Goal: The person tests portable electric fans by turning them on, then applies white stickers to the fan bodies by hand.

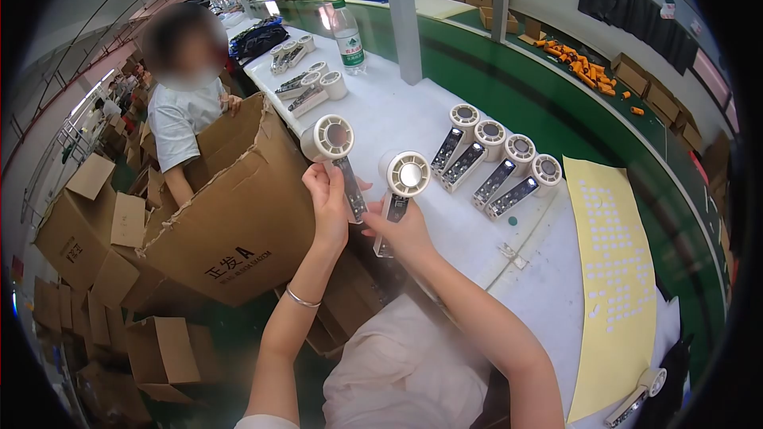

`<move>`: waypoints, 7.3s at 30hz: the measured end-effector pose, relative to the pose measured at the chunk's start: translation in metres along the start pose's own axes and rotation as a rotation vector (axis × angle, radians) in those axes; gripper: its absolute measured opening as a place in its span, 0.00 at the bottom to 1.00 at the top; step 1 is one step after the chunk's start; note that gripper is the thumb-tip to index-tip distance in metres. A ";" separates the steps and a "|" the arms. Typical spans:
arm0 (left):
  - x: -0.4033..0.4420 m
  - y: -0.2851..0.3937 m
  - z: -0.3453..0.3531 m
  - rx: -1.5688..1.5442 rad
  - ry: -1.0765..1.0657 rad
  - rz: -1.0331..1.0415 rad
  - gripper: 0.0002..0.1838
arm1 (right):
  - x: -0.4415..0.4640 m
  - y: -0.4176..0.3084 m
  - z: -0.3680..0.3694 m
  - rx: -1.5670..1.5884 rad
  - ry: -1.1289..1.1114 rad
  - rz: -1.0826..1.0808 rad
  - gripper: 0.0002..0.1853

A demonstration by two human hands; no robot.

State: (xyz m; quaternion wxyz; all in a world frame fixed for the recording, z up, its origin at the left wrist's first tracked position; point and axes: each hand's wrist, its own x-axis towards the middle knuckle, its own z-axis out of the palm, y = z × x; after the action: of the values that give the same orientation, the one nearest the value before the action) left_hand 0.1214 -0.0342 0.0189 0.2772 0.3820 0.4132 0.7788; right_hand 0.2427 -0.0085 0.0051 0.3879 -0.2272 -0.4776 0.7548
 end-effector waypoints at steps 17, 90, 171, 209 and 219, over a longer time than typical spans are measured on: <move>-0.006 0.002 0.007 0.337 0.077 0.079 0.19 | -0.005 -0.003 0.001 -0.465 0.018 -0.208 0.22; -0.056 -0.062 0.040 -0.121 -0.519 -0.279 0.12 | -0.061 -0.037 -0.078 -0.209 -0.101 -0.111 0.19; -0.061 -0.038 0.048 -0.259 -0.355 -0.443 0.11 | -0.062 -0.039 -0.073 -0.097 -0.030 0.059 0.14; -0.061 -0.039 0.046 -0.297 -0.481 -0.375 0.14 | -0.060 -0.038 -0.076 -0.172 -0.125 -0.016 0.21; -0.061 -0.044 0.042 -0.299 -0.500 -0.363 0.16 | -0.060 -0.037 -0.078 -0.181 -0.150 -0.038 0.22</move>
State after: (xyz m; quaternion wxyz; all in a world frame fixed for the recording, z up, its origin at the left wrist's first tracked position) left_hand 0.1950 -0.0391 -0.0254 0.5567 0.4365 0.2750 0.6511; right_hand 0.3476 -0.0055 0.0022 0.3433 -0.1953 -0.5755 0.7161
